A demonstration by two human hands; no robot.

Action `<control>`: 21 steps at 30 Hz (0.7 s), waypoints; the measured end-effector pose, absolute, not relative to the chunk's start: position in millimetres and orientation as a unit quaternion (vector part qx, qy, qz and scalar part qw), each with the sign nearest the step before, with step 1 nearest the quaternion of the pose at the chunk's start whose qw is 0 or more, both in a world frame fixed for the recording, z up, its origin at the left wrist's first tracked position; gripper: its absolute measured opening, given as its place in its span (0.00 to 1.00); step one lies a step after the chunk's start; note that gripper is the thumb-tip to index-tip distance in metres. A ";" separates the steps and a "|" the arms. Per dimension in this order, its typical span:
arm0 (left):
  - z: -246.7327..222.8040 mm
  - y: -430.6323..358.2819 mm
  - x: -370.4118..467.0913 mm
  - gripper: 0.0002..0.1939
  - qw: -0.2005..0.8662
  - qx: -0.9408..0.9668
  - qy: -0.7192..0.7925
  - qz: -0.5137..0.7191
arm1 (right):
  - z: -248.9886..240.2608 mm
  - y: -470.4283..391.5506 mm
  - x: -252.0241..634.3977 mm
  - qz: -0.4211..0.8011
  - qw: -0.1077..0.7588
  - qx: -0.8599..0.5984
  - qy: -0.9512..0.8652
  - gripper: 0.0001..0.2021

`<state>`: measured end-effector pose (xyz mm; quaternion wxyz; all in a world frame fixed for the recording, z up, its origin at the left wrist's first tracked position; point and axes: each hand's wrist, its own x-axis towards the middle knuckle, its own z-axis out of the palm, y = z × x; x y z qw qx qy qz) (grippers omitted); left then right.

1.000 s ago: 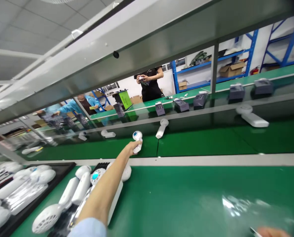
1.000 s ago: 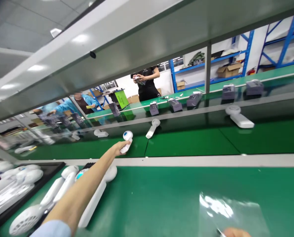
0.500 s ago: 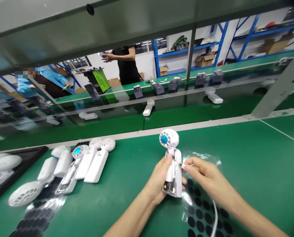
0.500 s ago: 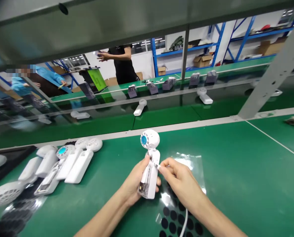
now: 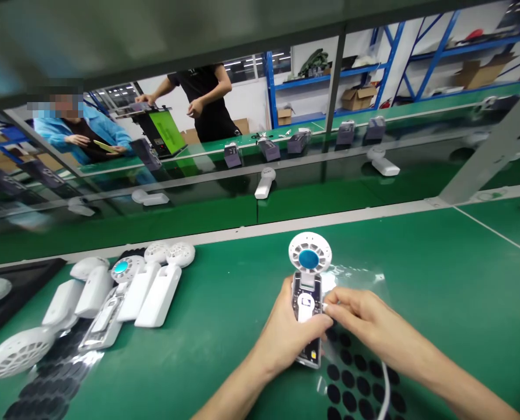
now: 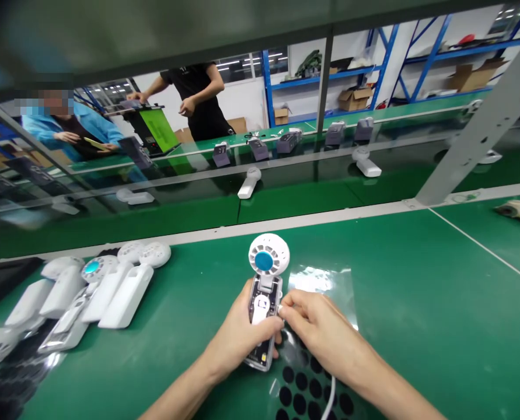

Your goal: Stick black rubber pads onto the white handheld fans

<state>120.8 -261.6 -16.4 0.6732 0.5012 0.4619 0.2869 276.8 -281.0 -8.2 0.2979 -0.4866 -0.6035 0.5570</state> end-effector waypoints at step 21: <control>-25.1 -240.9 128.8 0.25 0.658 0.509 0.468 0.297 | -39.2 -297.0 284.4 0.229 0.161 -0.614 -0.738 0.05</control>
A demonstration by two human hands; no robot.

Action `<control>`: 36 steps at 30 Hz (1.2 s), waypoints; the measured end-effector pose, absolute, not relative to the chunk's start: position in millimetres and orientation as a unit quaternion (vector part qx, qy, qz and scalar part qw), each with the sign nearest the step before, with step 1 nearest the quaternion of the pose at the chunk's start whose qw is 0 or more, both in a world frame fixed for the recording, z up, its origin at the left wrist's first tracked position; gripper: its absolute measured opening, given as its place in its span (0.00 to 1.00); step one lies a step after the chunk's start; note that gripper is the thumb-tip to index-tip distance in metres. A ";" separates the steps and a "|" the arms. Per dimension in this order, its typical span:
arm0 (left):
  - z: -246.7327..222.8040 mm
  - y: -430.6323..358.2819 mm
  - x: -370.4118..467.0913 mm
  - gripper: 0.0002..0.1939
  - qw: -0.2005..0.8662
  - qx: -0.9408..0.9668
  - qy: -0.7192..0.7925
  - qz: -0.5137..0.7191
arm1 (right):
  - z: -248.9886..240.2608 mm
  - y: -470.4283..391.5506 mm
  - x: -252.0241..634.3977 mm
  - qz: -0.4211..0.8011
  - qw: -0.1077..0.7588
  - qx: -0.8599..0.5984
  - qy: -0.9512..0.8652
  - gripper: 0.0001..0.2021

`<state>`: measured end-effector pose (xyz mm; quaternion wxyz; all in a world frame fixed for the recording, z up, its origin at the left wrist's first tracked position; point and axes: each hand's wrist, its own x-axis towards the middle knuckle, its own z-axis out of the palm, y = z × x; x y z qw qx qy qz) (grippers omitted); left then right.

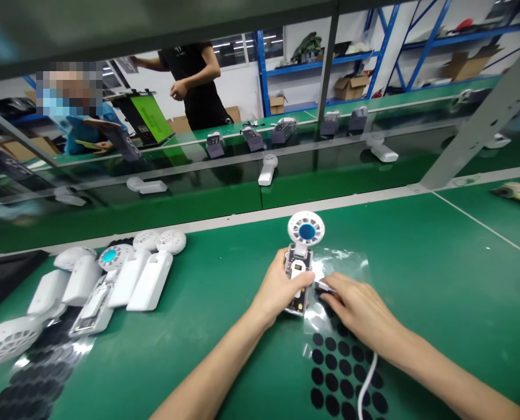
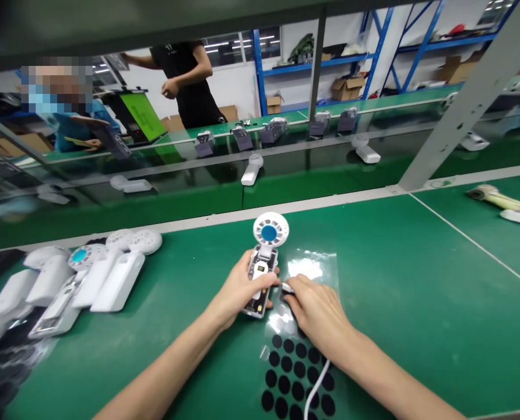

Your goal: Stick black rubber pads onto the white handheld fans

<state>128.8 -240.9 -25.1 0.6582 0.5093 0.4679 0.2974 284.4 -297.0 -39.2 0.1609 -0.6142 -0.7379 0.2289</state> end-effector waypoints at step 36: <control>-39.5 -277.6 127.5 0.29 0.686 0.521 0.396 0.318 | 3.9 -290.2 271.8 0.323 0.258 -0.499 -0.762 0.10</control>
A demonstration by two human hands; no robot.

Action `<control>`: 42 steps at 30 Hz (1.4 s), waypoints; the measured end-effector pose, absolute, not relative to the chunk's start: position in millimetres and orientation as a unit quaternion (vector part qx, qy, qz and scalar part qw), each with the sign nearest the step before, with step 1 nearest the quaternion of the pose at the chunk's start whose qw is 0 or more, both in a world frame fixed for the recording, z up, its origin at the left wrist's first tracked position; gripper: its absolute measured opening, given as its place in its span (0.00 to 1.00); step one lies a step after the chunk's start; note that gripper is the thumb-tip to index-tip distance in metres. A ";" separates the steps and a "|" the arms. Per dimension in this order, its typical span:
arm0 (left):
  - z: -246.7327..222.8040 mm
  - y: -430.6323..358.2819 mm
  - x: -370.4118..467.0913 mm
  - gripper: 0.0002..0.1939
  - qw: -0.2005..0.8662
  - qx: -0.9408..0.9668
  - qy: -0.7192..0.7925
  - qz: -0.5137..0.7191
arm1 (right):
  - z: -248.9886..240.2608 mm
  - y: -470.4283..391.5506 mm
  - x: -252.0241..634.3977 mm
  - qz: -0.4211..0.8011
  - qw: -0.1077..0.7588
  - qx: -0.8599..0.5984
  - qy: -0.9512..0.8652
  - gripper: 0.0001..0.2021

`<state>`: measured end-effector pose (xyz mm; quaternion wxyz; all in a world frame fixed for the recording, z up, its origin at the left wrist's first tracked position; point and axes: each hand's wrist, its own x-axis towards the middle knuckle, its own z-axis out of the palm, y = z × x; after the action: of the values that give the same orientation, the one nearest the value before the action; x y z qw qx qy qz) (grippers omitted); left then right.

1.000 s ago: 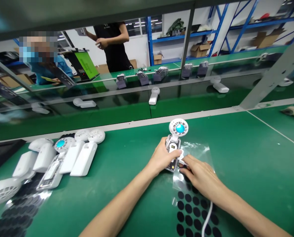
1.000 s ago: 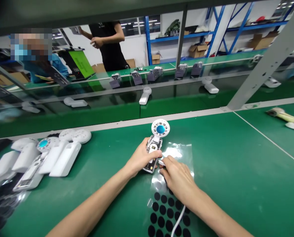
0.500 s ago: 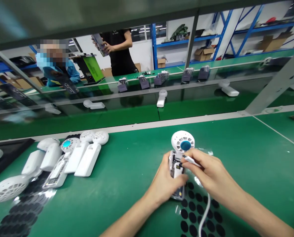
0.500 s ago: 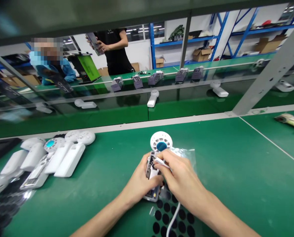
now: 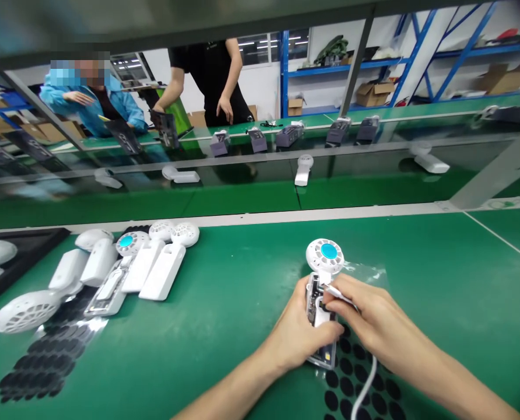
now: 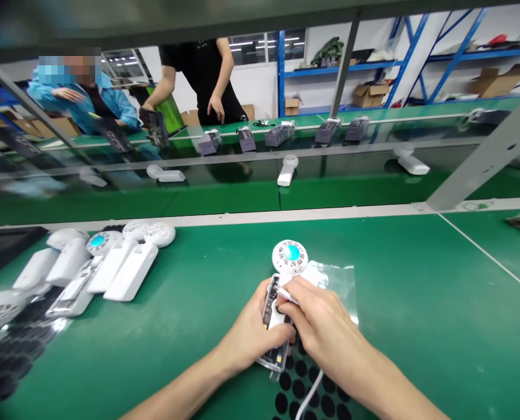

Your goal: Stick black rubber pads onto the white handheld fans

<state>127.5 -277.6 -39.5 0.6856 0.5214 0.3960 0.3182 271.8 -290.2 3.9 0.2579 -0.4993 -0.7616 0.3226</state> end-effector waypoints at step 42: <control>-41.7 -283.8 128.6 0.19 0.703 0.468 0.412 0.343 | -32.2 -312.6 271.0 0.320 0.419 -0.446 -0.723 0.17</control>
<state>128.6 -283.8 -41.7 0.7026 0.4682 0.4117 0.3430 271.0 -312.6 -32.2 0.4192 -0.4458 -0.7231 0.3205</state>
